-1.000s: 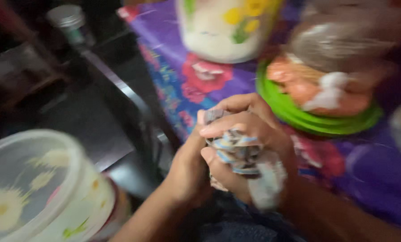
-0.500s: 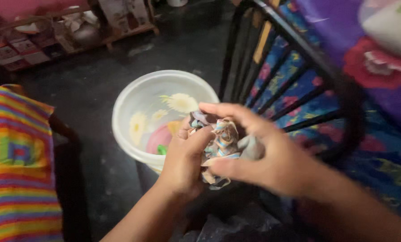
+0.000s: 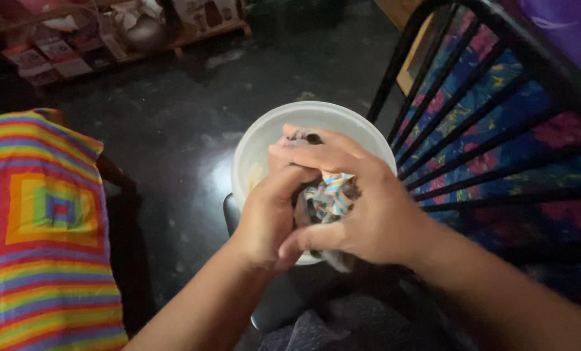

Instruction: The person wipes the exterior of a plastic bag filled with grains using a cloth, then places the bag on a table. The person then wipes the interior of a plastic bucket with the same cloth.

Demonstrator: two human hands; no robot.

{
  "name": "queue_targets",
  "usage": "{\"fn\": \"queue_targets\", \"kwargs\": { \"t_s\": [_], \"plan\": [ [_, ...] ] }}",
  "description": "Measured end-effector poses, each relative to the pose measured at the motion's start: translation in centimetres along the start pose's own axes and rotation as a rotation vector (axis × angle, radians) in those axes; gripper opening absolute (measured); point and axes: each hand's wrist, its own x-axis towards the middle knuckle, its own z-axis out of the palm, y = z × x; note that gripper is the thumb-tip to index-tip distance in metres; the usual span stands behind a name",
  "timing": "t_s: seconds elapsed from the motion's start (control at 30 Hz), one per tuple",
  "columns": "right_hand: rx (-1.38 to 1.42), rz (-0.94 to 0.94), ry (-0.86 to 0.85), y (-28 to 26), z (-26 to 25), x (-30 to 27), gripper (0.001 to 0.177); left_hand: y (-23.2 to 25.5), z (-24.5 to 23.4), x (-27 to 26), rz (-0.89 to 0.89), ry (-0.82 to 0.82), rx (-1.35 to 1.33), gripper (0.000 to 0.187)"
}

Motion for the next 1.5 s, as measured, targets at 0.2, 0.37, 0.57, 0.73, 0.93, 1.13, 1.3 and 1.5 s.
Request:
{"fn": "queue_targets", "kwargs": {
  "t_s": [0.2, 0.37, 0.57, 0.73, 0.93, 1.13, 1.3, 1.5],
  "plan": [
    [-0.139, 0.265, -0.011, 5.2, -2.1, 2.0, 0.03, 1.5, -3.6, 1.5, 0.47, 0.314, 0.871, 0.072],
    [-0.41, 0.581, -0.203, 7.4, -2.6, 3.4, 0.022, 2.8, -8.2, 2.7, -0.075, 0.667, 1.246, 0.076],
    [-0.783, 0.811, -0.72, 7.5, -0.2, 4.8, 0.032, 0.5, -11.1, 1.0, 0.016, 0.553, 0.635, 0.077],
    [-0.939, 0.851, -0.945, 9.2, 2.8, 6.3, 0.041, -1.4, -10.2, -0.4, 0.176, 0.52, 0.454, 0.076],
    [-0.861, 0.78, -1.153, 14.0, 5.5, 6.9, 0.07, -1.8, -7.9, -1.7, 0.214, 0.456, 0.492, 0.076],
    [-0.85, 0.755, -0.959, 16.6, 7.8, 4.1, 0.091, -2.2, -6.7, -2.5, 0.225, 0.432, 0.372, 0.069],
    [-0.887, 0.791, -0.936, 16.7, 8.3, 3.0, 0.077, -2.2, -6.9, -2.5, 0.235, 0.435, 0.356, 0.068],
    [-0.932, 0.797, -1.126, 15.2, 8.0, 3.3, 0.05, -2.6, -7.0, -1.6, 0.175, 0.49, 0.345, 0.059]
  ]
}}
